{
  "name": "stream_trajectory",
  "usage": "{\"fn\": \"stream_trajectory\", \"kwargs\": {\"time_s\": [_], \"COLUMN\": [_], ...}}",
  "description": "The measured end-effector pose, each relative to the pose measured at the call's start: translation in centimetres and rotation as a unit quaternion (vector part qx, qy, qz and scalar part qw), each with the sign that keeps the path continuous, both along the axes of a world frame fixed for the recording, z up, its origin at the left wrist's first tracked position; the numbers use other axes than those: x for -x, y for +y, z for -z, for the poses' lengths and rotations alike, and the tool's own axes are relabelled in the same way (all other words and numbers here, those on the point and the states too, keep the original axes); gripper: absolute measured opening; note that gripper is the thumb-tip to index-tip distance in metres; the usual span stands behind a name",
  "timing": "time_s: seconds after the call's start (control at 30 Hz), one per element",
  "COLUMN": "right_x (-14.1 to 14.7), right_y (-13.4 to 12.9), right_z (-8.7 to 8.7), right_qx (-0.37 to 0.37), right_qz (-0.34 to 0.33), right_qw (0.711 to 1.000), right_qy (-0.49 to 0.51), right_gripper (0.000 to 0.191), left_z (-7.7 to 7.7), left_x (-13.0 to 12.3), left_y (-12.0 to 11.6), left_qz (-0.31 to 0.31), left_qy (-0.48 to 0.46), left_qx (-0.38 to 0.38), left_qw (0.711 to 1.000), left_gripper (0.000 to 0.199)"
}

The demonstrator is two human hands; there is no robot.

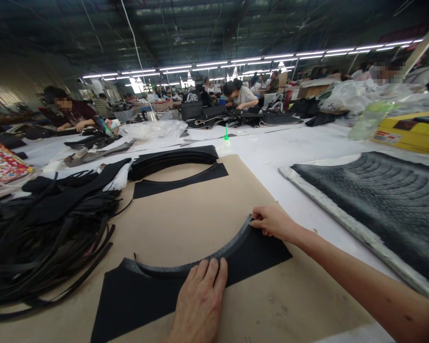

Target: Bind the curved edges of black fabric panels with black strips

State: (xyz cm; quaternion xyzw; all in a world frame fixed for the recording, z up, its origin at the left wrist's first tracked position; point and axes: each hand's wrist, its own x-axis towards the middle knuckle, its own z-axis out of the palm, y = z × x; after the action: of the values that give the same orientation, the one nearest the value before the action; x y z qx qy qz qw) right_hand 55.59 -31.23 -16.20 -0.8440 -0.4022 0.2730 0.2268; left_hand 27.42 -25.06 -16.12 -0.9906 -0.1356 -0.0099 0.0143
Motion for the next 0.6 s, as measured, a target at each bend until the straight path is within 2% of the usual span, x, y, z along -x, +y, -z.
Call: {"fn": "stream_trajectory", "kwargs": {"time_s": [0.1, 0.23, 0.4, 0.5, 0.6], "right_x": [0.2, 1.1, 2.0, 1.8, 0.8], "right_y": [-0.1, -0.6, -1.0, -1.6, -2.2], "right_z": [-0.1, -1.3, -2.1, -1.2, 0.8], "right_qx": [-0.004, -0.028, -0.046, -0.049, -0.072], "right_qz": [0.0, 0.001, -0.037, -0.068, -0.082], "right_qw": [1.0, 0.997, 0.991, 0.987, 0.98], "right_qy": [-0.021, -0.069, -0.123, -0.14, -0.164], "right_gripper": [0.009, 0.011, 0.005, 0.014, 0.022], "left_z": [0.1, 0.2, -0.2, -0.9, -1.4], "left_x": [0.1, 0.1, -0.2, -0.2, -0.1], "left_y": [-0.1, 0.0, 0.0, -0.3, -0.3], "left_qz": [0.001, 0.007, -0.017, -0.021, -0.01], "left_qy": [-0.005, -0.016, -0.041, -0.053, -0.085], "left_qx": [0.0, -0.002, 0.012, 0.032, 0.042], "left_qw": [1.0, 1.0, 0.999, 0.998, 0.995], "left_gripper": [0.065, 0.063, 0.052, 0.039, 0.033]}}
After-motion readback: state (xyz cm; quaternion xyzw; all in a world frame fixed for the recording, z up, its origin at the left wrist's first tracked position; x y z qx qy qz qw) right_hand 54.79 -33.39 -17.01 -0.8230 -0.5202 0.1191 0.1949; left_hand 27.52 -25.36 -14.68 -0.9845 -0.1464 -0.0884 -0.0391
